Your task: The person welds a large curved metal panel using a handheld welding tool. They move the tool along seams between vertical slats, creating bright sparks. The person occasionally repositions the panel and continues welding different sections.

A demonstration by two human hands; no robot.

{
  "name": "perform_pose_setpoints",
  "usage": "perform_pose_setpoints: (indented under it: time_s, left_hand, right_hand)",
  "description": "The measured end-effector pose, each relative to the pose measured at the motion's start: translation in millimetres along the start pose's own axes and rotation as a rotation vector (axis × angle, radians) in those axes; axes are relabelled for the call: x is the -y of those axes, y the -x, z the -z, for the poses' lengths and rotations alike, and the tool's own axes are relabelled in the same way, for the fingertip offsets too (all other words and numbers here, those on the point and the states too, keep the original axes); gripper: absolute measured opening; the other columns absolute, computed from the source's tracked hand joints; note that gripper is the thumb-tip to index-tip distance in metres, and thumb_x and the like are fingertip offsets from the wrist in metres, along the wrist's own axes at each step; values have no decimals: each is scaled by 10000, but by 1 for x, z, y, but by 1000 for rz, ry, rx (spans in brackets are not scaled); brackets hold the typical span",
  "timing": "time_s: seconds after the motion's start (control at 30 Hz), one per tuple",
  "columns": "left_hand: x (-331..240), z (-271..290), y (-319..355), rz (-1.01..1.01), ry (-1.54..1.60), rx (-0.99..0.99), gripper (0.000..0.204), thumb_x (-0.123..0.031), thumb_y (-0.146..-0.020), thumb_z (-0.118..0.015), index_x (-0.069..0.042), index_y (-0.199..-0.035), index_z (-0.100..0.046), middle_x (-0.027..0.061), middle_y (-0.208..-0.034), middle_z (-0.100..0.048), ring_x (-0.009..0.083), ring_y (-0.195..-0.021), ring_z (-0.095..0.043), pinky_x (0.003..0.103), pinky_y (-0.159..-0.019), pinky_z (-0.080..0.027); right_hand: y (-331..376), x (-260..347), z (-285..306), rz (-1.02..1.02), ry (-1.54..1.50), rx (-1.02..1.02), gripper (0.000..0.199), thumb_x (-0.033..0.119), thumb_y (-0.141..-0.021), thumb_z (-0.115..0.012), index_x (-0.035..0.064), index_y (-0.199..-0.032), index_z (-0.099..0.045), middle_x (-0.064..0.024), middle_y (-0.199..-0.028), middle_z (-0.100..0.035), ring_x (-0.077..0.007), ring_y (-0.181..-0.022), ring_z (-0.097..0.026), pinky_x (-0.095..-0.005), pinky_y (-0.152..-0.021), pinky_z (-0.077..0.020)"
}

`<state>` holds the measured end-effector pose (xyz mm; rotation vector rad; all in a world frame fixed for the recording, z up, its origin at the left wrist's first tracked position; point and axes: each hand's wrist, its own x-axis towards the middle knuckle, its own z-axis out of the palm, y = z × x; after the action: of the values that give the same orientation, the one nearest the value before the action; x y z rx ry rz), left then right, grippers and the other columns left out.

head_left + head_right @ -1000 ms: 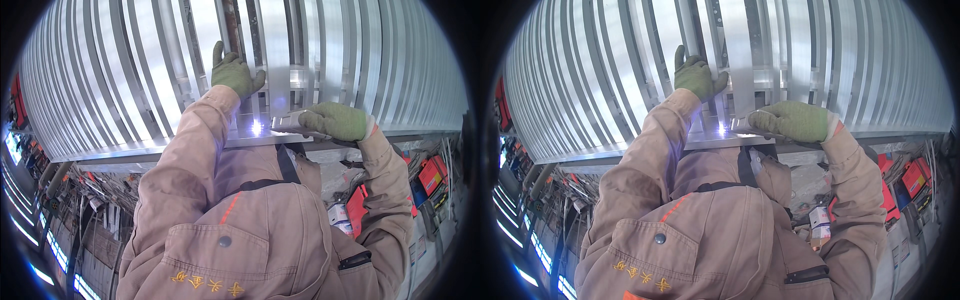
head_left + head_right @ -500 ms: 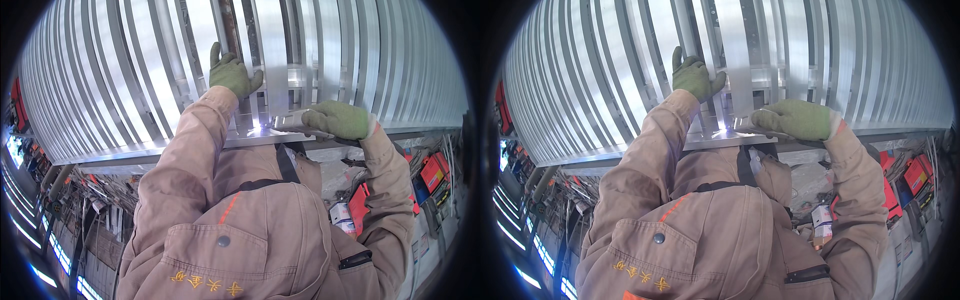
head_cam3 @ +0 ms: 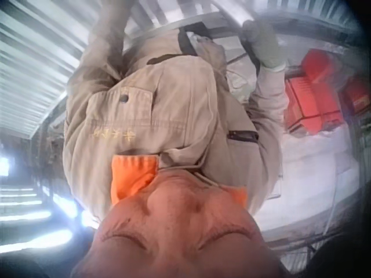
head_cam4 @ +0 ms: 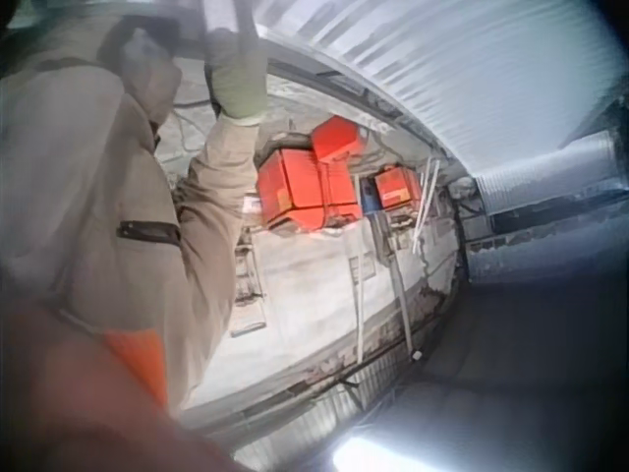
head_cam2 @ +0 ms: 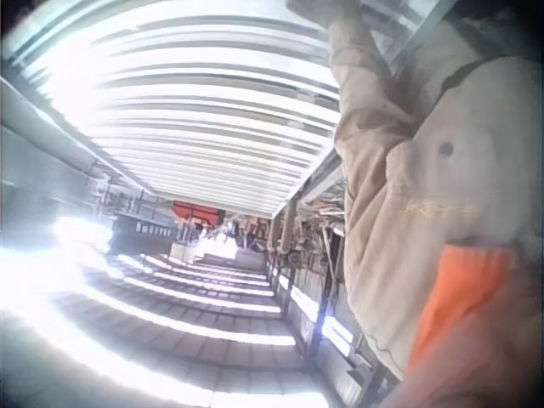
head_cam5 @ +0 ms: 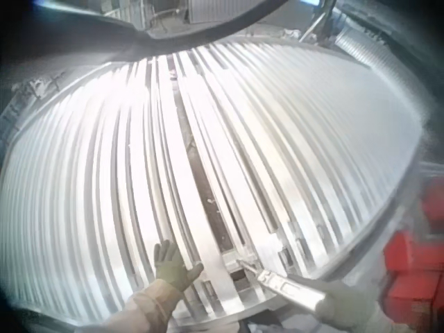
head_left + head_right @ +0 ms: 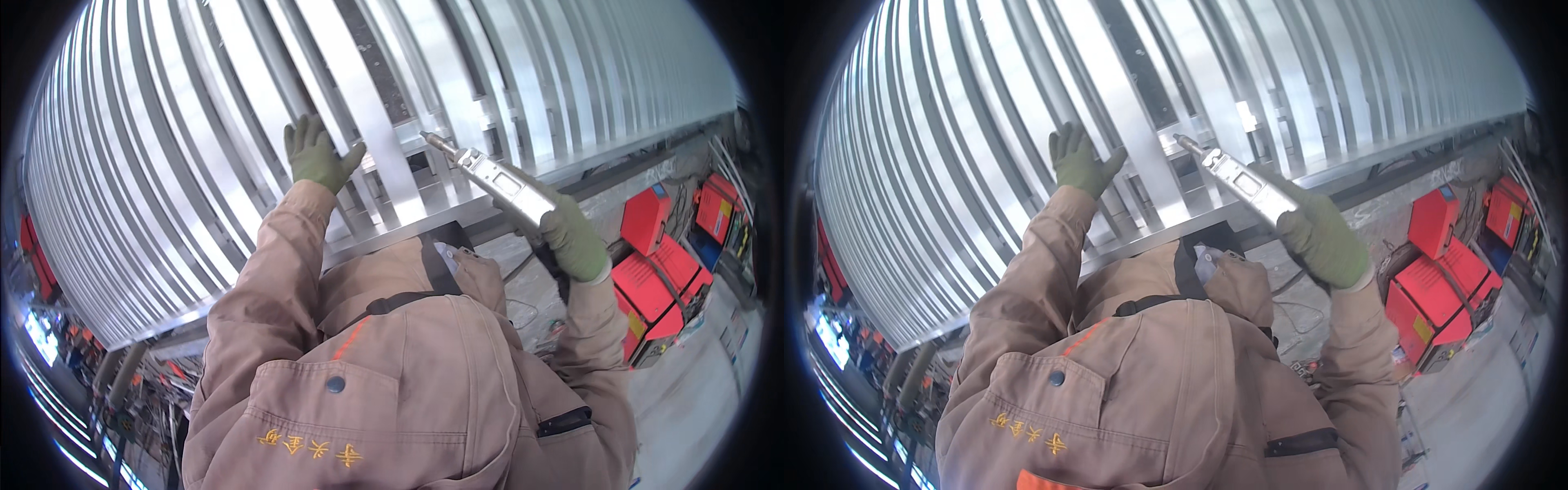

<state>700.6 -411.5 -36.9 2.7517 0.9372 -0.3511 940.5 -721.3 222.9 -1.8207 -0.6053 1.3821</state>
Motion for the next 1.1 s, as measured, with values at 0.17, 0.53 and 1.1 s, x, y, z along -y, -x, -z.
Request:
perform_pose_setpoints:
  time_s: [0.17,0.53,1.1]
  left_hand:
    - [-22,-6,6,73,130,-231,954,-519,-914,-897,-4,-1634,-540,189,-1785,-449,428,-1720,-302,581,-1433,-189]
    - [-42,23,-21,-247,-199,212,406,-327,-999,-716,-62,-1271,-862,136,-1565,-712,426,-1697,-375,618,-1443,-163]
    - [-65,62,-17,-250,-59,512,960,-861,-1020,-535,-1,-1271,-879,205,-1650,-657,425,-1744,-288,589,-1448,-73]
  right_hand:
    - [35,-39,-38,49,-198,-178,1097,804,-1041,-668,-50,-1709,-505,-249,-1385,-779,-235,-1197,-758,-376,-998,-588]
    - [41,-51,-52,142,-106,-267,999,665,-1070,-752,-12,-1744,-459,-298,-1377,-760,-361,-1329,-764,-429,-1063,-592]
    - [31,-56,-45,259,-4,-237,1002,553,-1011,-872,-56,-1707,-487,-352,-1399,-753,-397,-1295,-789,-429,-1060,-595]
